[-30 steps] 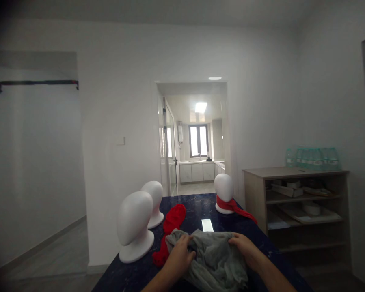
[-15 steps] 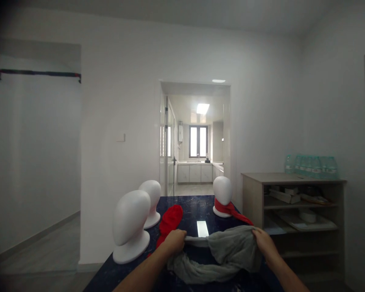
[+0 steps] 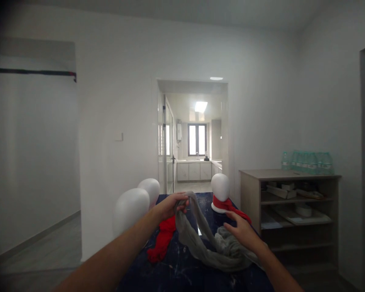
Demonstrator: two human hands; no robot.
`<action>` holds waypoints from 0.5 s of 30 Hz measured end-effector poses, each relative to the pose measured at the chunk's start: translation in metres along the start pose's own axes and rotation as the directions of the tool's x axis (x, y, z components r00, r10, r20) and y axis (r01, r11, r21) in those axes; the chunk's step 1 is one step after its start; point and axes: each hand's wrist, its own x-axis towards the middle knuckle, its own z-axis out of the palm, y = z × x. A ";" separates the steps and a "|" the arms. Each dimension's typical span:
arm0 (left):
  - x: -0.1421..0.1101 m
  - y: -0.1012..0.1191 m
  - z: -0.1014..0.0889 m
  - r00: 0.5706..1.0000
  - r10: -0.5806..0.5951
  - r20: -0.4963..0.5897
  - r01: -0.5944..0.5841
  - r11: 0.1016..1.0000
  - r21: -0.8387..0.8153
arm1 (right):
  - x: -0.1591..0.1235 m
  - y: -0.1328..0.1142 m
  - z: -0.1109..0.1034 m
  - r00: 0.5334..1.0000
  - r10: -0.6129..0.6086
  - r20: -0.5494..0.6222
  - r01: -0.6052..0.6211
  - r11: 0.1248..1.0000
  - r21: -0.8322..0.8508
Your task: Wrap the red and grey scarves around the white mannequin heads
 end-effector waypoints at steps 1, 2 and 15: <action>-0.001 0.010 0.009 0.999 0.005 0.039 -0.005 1.000 -0.007 | 0.005 -0.025 0.012 0.991 -0.112 0.074 0.095 0.975 0.202; -0.003 0.019 0.017 0.997 0.007 0.076 -0.006 1.000 -0.011 | 0.010 -0.050 0.023 0.979 -0.177 0.100 0.133 0.928 0.348; -0.048 0.125 0.023 0.995 0.079 -0.055 0.016 0.428 0.904 | 0.080 -0.138 -0.050 0.997 0.023 -0.080 0.002 0.957 0.289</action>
